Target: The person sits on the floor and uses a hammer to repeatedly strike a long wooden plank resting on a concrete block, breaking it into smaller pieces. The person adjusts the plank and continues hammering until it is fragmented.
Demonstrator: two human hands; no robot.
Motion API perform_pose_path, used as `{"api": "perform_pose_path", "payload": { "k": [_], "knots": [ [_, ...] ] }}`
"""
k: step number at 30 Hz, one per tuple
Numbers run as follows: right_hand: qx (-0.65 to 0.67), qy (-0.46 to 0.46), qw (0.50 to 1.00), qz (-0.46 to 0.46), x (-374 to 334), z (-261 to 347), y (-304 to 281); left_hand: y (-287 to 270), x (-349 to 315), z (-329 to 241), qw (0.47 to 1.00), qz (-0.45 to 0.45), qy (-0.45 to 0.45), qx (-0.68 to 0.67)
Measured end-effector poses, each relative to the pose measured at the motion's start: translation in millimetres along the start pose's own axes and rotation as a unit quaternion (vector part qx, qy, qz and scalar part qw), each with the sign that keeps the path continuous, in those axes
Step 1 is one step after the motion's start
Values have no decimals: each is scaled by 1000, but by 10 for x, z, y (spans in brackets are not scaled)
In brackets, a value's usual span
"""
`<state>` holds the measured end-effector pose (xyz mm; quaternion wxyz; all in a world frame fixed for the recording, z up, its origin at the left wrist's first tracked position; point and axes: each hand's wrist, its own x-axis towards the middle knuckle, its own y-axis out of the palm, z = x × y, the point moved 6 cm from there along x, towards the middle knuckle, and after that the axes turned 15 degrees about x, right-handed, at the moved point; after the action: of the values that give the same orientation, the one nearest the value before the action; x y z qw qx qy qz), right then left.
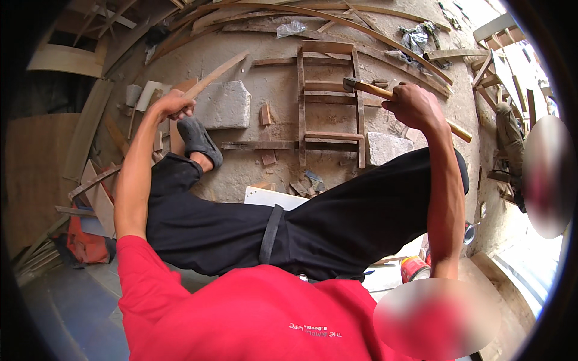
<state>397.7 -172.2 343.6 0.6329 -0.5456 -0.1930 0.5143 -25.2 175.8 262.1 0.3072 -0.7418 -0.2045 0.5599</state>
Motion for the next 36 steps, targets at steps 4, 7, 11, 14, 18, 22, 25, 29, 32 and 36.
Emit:
{"api": "perform_pose_path", "payload": {
  "k": [4,7,11,14,18,22,25,29,32,36],
  "knots": [
    [-2,-5,1000,0,-29,-6,-13,-270,-104,250,998,-57,7,35],
    [-2,-2,1000,8,-59,22,-15,-317,-79,311,990,-136,43,11],
    [-3,-6,1000,9,-52,-18,17,-150,182,212,972,-226,34,51],
    [13,-4,1000,16,-39,20,48,147,580,328,945,-271,24,182],
    [-11,18,999,36,-52,-115,101,597,626,-140,941,-257,-23,219],
    [-8,24,999,41,-74,-143,112,785,665,-266,947,-261,-25,183],
    [-18,21,999,36,-107,-138,115,794,645,-243,937,-298,-38,178],
    [-12,18,999,39,-88,-188,160,533,727,-129,917,-351,-43,186],
    [-17,9,999,39,-66,-214,173,354,783,-103,904,-367,-33,217],
    [-27,5,999,39,-36,-64,114,78,1082,268,901,-346,-22,259]
  ]
}}
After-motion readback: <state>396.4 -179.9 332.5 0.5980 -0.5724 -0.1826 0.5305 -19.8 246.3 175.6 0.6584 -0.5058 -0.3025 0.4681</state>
